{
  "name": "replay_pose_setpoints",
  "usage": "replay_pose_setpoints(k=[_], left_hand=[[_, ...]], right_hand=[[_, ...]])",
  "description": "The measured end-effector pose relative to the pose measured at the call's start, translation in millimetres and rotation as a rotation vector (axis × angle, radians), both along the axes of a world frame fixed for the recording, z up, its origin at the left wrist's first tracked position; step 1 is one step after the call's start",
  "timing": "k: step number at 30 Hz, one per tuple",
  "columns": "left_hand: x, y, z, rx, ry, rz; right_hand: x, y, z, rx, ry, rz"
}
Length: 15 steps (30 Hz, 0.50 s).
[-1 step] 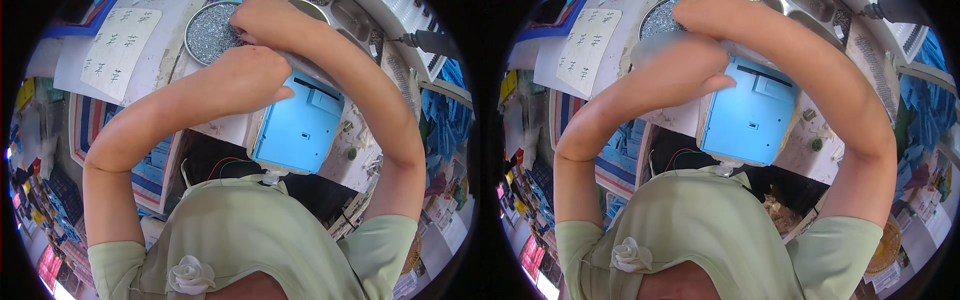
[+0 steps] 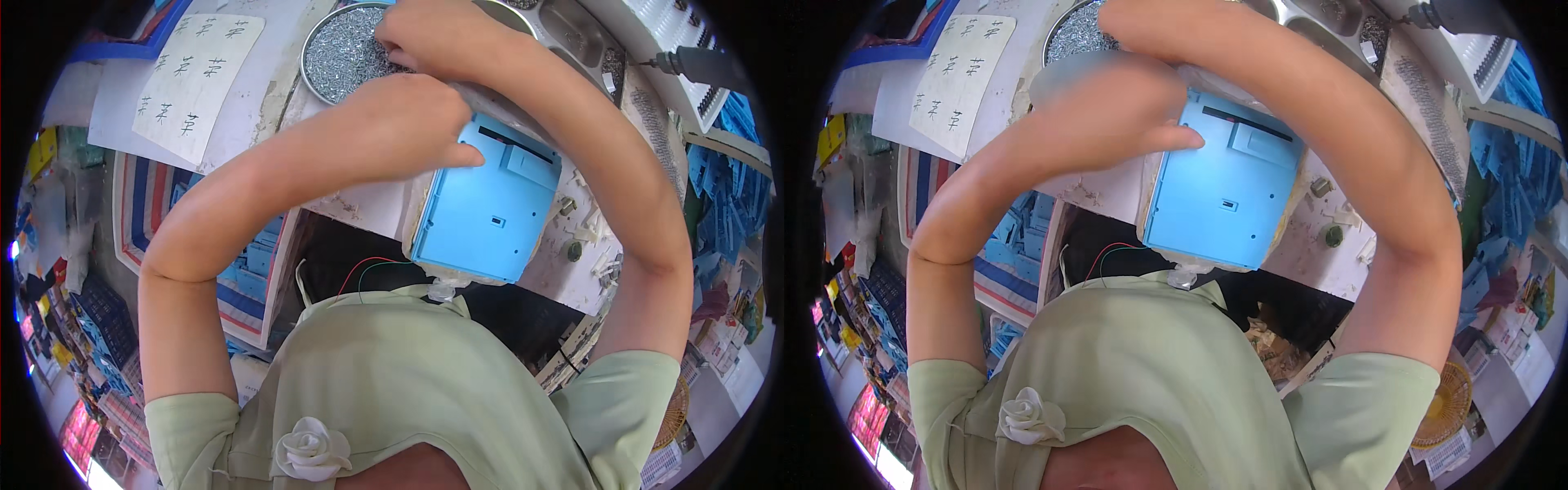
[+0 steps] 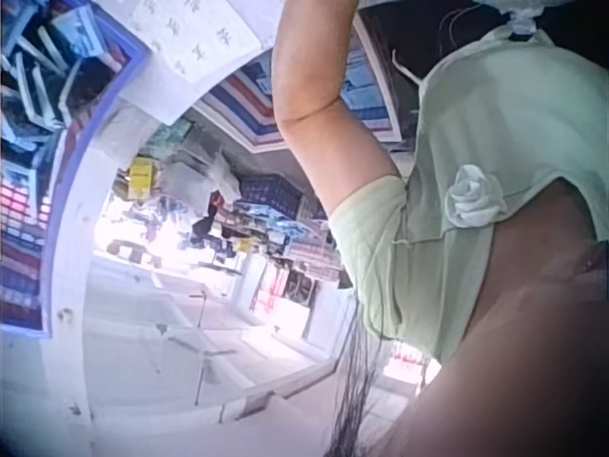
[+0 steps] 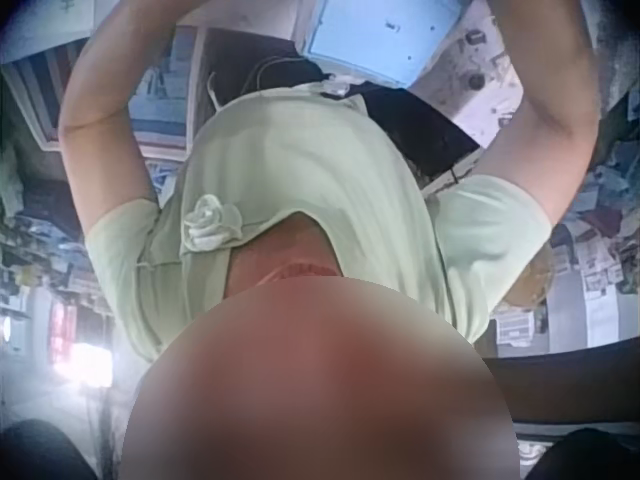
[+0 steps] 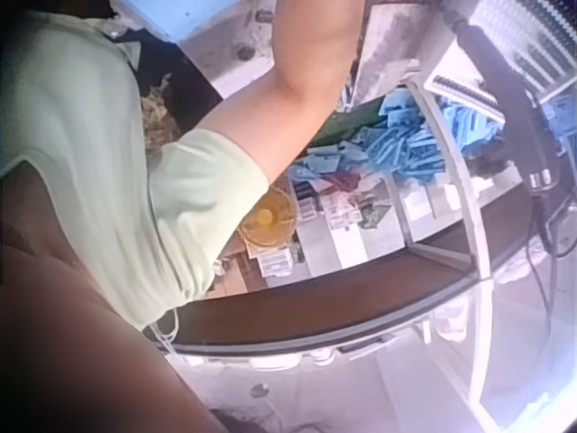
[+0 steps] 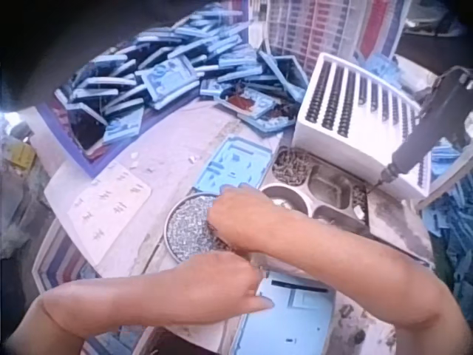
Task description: The recorder is assembling an electronic device by soldering wires, installing components, and screwing on a cover.
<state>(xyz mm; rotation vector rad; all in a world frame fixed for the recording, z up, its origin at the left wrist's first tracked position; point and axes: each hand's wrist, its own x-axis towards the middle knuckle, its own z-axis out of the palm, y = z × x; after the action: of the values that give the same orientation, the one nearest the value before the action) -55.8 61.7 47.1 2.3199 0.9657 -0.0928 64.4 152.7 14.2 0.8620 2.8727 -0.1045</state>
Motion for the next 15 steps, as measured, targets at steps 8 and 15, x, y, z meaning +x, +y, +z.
replay_pose_setpoints(k=[8, 15], left_hand=[[-65.4, 20.0, -59.0, 0.599, -0.118, 0.322], [-69.3, 15.3, -53.5, 0.559, -0.204, 0.482]], right_hand=[[65.6, -33.8, 25.1, 0.051, 0.614, -0.257], [155.0, -191.2, 35.8, -0.146, 0.777, -0.587]])
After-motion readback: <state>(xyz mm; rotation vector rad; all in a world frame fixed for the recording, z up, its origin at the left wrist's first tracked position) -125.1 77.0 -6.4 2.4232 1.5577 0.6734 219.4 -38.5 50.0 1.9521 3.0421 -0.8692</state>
